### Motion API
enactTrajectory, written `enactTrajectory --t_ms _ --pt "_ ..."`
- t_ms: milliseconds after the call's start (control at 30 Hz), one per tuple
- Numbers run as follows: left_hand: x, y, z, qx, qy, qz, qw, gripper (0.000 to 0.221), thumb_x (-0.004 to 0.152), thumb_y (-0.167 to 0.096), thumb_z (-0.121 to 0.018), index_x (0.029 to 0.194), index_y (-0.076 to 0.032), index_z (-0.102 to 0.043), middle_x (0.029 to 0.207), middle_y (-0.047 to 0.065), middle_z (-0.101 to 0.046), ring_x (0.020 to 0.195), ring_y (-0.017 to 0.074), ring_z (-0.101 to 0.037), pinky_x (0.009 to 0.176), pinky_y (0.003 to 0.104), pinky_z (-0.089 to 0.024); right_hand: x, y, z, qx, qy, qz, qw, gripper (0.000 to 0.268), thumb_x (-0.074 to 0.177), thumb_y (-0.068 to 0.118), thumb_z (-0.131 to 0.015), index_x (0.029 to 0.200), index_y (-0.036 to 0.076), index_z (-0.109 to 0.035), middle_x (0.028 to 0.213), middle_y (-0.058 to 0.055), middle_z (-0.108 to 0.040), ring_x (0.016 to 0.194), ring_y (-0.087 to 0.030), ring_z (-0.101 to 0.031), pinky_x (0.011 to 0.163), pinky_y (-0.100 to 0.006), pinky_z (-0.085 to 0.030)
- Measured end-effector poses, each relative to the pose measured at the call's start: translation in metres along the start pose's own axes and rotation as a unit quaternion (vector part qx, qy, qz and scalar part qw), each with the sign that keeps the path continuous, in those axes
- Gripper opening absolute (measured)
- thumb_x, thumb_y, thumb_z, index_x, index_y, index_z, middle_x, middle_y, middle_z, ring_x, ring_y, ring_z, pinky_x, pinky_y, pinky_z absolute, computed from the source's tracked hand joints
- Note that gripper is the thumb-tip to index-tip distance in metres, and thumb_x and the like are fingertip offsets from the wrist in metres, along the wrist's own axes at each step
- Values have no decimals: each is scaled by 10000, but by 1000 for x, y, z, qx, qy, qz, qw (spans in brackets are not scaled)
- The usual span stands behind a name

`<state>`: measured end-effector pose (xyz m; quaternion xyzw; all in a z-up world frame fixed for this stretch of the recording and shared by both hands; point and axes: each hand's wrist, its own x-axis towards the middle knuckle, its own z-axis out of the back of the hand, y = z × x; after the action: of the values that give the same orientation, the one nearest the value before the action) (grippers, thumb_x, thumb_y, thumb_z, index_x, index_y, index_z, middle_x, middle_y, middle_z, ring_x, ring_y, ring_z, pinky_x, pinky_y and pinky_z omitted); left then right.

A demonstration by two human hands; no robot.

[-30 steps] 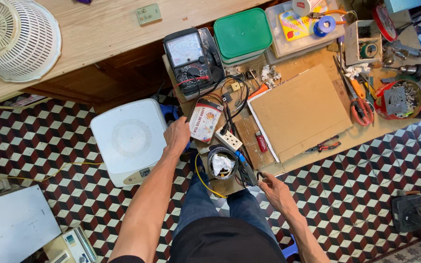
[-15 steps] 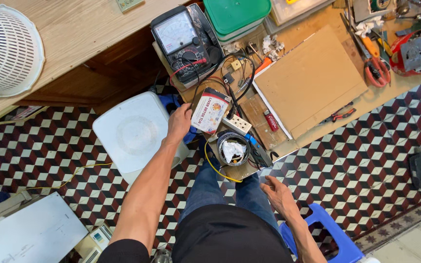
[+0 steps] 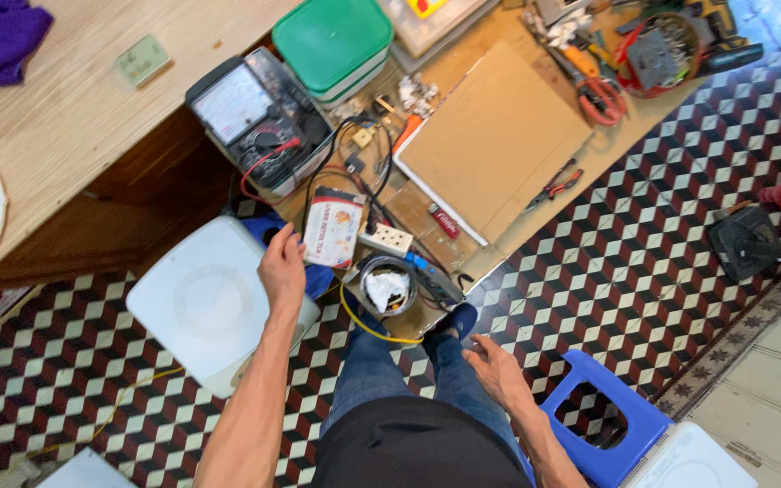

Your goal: The person handles a white square appliance, turning it over to inspect the underside and pressing buttons on the control panel. They move the appliance between a workbench and a blue stool, then pick up and examine a handheld power tool before returning to the appliance.

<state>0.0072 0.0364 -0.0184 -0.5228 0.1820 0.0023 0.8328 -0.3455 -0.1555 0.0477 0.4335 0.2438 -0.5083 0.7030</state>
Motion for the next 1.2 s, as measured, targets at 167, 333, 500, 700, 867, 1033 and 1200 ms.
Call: enactTrajectory --t_ms 167,333,500,700,867,1033,1200 --pt "-73 -72 -13 -33 -17 -53 998 322 1049 -216 -552 1277 -28 -679 1020 111 -777 882 149 -744 784 305 -578 1 -26 21 71 -28 27 997 545 908 338 -647 1389 87 -588 1246 -157 -748 1187 -294 -716 1002 -372 -549" --pt "-147 -103 -105 135 152 -115 972 277 980 -298 -630 1029 -89 -806 948 121 -809 878 257 -770 752 378 -582 4 -66 74 89 -25 57 994 540 922 344 -633 1394 87 -581 1254 -142 -745 1200 -282 -703 1001 -365 -546" --pt "-178 -76 -240 265 217 -319 884 497 818 -185 -762 1275 -51 -618 1344 173 -604 1266 370 -549 1021 490 -456 25 -158 133 89 -40 40 994 571 916 367 -643 1418 106 -569 1293 -143 -705 1229 -286 -670 1002 -374 -539" --pt "-138 -65 -340 350 144 -276 884 899 774 -169 -779 1525 -34 -303 1599 254 -263 1488 426 -249 1209 533 -214 21 -311 189 40 -98 -13 994 587 901 372 -677 1402 71 -620 1253 -164 -779 1216 -263 -729 1044 -353 -540" --pt "-112 -47 -353 400 126 -280 864 923 809 -109 -743 1581 -52 -242 1663 197 -206 1538 409 -180 1230 540 -186 64 -314 207 95 11 -73 993 593 935 328 -672 1456 76 -542 1323 -166 -727 1269 -254 -685 1103 -352 -506" --pt "-120 -35 -339 422 129 -268 856 939 812 -55 -707 1612 -72 -217 1678 173 -210 1549 393 -185 1257 498 -185 72 -237 233 46 30 -15 998 564 961 346 -622 1458 94 -541 1333 -166 -698 1257 -260 -686 1085 -361 -524" --pt "-124 -47 -337 433 141 -257 852 942 817 -136 -743 1593 -59 -213 1653 196 -214 1523 410 -193 1231 516 -184 82 -181 273 32 7 39 999 581 923 387 -645 1434 124 -565 1313 -150 -720 1224 -272 -714 1033 -370 -551"
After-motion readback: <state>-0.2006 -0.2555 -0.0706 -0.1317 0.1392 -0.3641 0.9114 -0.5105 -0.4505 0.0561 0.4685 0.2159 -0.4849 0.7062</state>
